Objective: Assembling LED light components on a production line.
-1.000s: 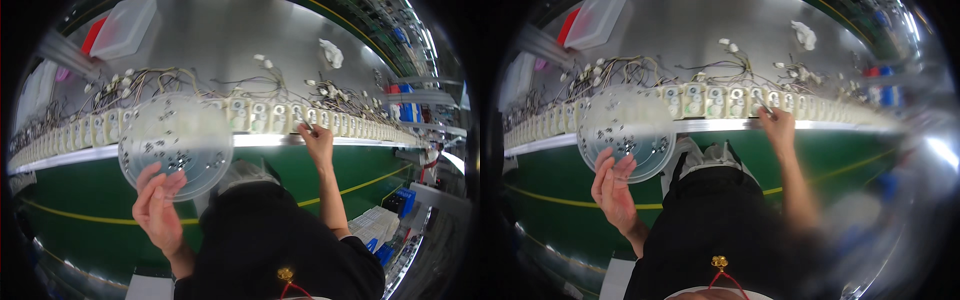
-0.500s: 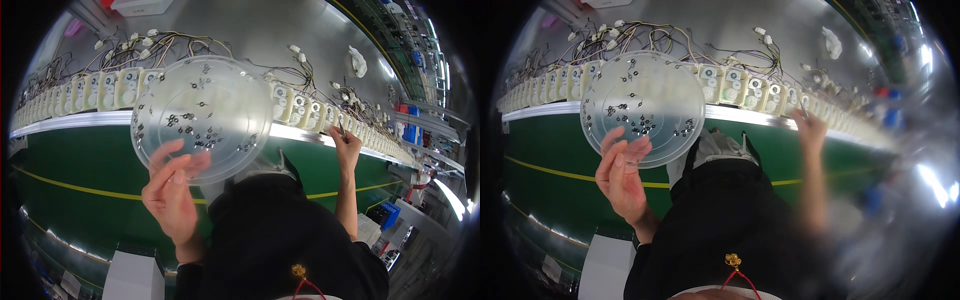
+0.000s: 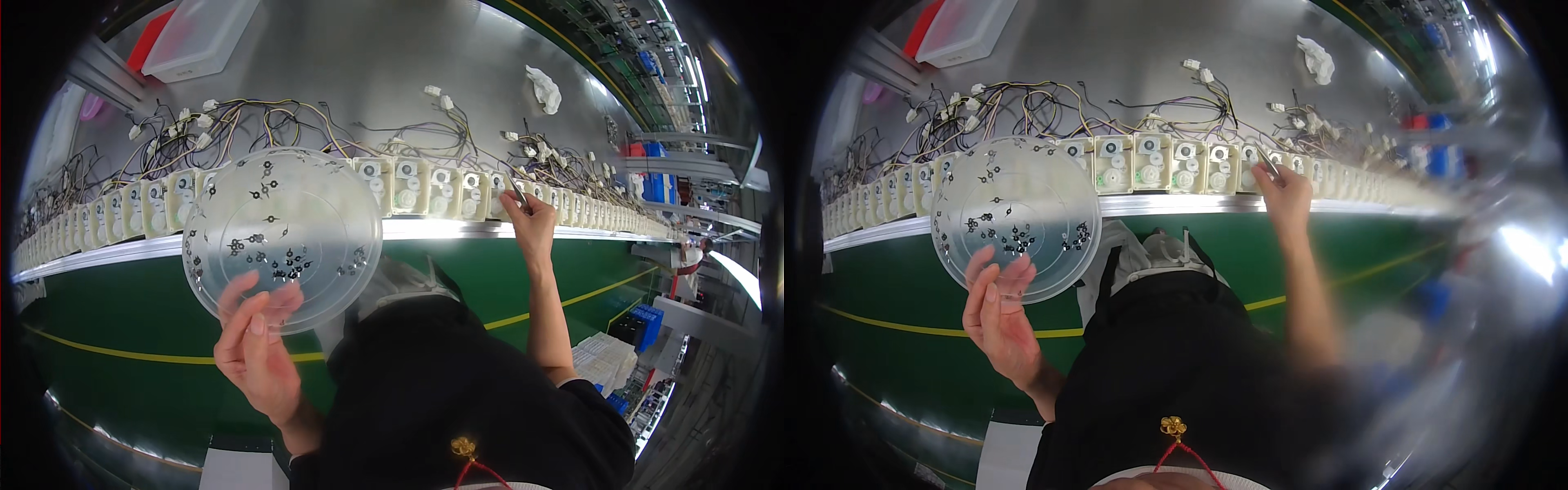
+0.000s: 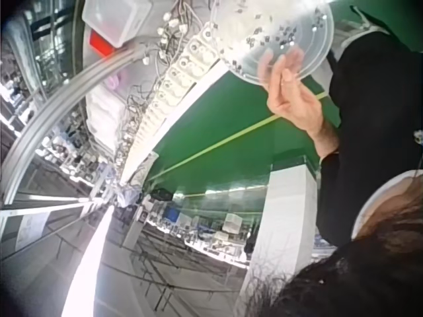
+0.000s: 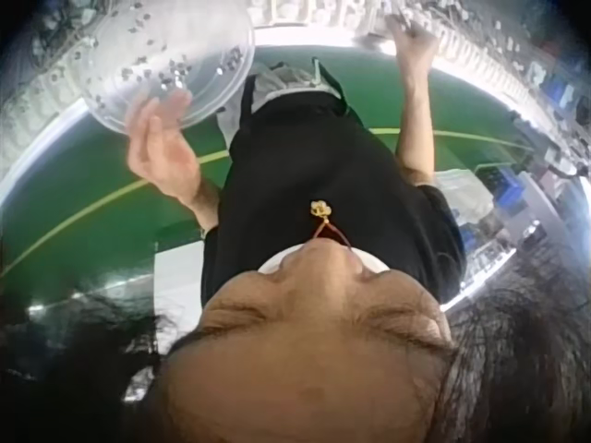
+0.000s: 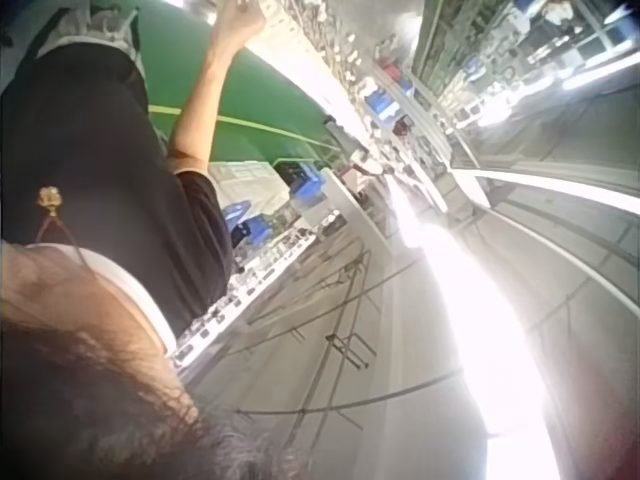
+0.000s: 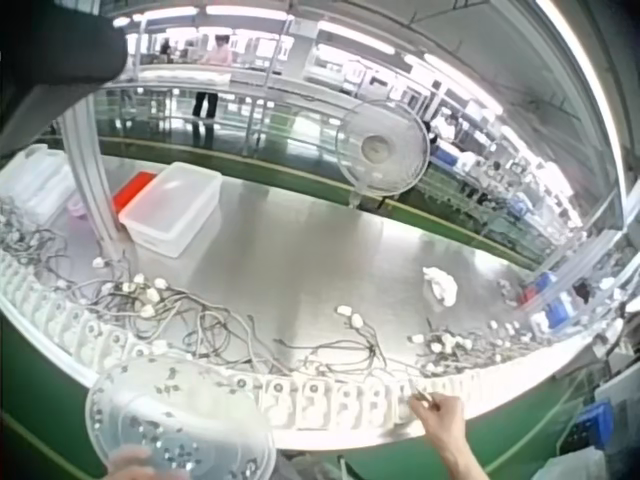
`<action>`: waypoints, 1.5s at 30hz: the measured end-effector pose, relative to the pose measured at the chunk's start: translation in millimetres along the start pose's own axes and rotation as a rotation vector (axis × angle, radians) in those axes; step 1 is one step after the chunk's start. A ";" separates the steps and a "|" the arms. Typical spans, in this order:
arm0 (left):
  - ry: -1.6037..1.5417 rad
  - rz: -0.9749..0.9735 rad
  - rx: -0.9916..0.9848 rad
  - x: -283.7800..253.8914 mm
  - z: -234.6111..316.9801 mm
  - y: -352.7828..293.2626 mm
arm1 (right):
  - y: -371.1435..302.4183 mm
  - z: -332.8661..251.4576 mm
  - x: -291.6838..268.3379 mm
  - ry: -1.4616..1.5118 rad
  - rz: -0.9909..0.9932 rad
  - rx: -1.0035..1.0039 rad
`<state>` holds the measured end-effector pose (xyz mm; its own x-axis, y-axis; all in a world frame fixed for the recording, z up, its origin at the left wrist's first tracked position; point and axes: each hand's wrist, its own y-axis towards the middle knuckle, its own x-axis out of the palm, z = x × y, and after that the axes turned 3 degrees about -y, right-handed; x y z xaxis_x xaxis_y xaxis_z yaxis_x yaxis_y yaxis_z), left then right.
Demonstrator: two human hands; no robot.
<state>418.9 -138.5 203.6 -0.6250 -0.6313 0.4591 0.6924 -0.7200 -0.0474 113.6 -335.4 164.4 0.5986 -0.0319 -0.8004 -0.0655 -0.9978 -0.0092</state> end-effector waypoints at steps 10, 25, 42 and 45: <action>-0.016 0.002 0.004 0.3 -1.1 2.0 | 9.7 -3.2 0.5 -0.062 0.006 -0.009; 0.026 -0.019 0.019 7.9 -0.3 4.1 | -6.9 1.4 -12.6 0.003 -0.049 0.065; 0.036 0.001 -0.012 13.1 3.6 -2.1 | -19.8 2.4 -8.7 -0.071 -0.068 0.091; 0.035 -0.002 -0.013 15.3 4.2 -1.3 | -18.5 6.1 -6.5 -0.037 -0.065 0.089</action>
<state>410.0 -146.0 214.4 -0.6387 -0.6393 0.4282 0.6864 -0.7249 -0.0582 106.1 -316.4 166.1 0.5744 0.0368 -0.8178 -0.0990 -0.9885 -0.1140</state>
